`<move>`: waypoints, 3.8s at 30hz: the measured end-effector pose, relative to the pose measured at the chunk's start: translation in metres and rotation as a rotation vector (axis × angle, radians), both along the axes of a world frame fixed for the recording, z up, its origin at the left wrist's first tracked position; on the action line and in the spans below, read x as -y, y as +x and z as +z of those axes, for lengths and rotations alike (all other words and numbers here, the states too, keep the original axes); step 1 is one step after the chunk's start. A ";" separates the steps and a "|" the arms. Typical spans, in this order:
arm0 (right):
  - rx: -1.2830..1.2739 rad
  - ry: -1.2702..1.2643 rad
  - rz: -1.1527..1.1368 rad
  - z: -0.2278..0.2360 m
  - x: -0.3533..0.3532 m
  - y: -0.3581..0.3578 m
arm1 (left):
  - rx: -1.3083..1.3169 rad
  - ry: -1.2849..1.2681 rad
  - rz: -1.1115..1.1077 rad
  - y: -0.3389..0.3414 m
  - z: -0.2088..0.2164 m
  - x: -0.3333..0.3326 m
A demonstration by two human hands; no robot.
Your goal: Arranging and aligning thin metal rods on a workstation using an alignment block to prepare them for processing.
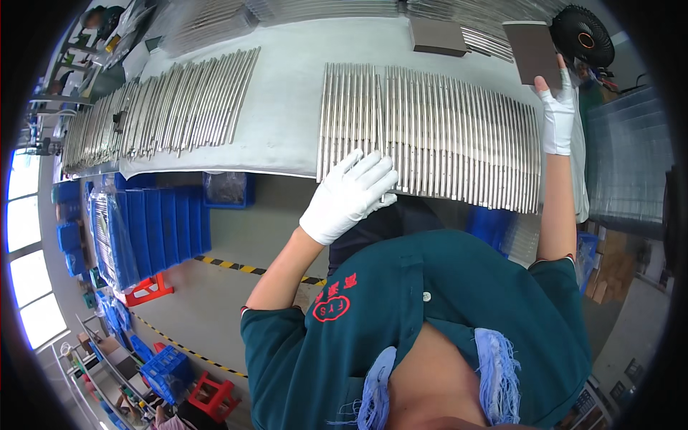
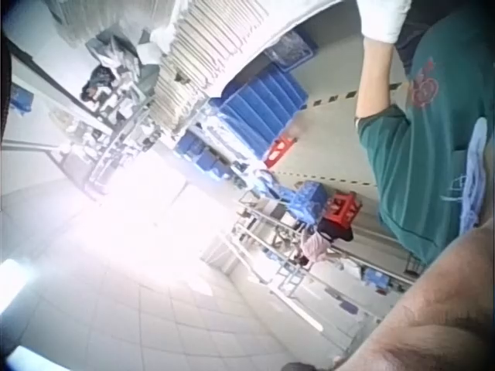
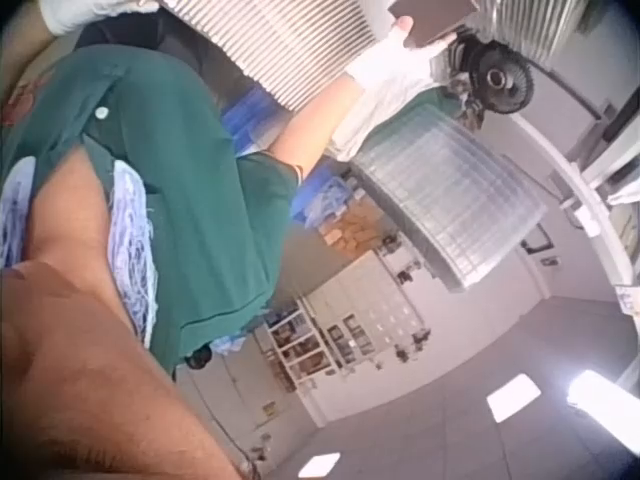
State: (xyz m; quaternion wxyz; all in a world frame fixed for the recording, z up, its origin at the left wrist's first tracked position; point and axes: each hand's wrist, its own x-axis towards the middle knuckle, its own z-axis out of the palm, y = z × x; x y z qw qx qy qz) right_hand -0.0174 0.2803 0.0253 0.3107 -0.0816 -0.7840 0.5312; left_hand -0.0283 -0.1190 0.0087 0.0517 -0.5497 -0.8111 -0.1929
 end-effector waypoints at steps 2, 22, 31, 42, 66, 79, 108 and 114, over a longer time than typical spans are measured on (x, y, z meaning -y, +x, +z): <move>-0.153 -0.135 -0.195 -0.014 -0.020 -0.001 | -0.009 -0.017 0.007 -0.001 -0.002 0.001; -0.281 -0.086 -0.405 -0.054 -0.035 0.011 | 0.013 -0.044 0.160 -0.025 0.000 0.005; -0.366 -0.144 -0.422 -0.045 -0.059 0.007 | 1.330 1.101 0.396 -0.090 -0.022 0.002; -0.300 -0.104 -0.312 -0.062 -0.047 0.004 | 0.724 0.448 0.389 -0.082 -0.025 -0.010; -0.200 -0.064 -0.167 -0.051 -0.036 0.010 | 0.033 0.083 -0.074 0.041 -0.024 -0.101; 0.480 0.353 0.589 0.018 0.059 0.023 | 0.240 0.358 -0.150 0.031 -0.010 -0.103; 0.512 0.225 0.561 0.012 0.051 0.029 | 0.294 0.237 -0.134 0.031 -0.020 -0.099; 0.519 -0.050 0.540 0.024 0.004 0.052 | 0.244 0.294 -0.134 0.032 -0.022 -0.100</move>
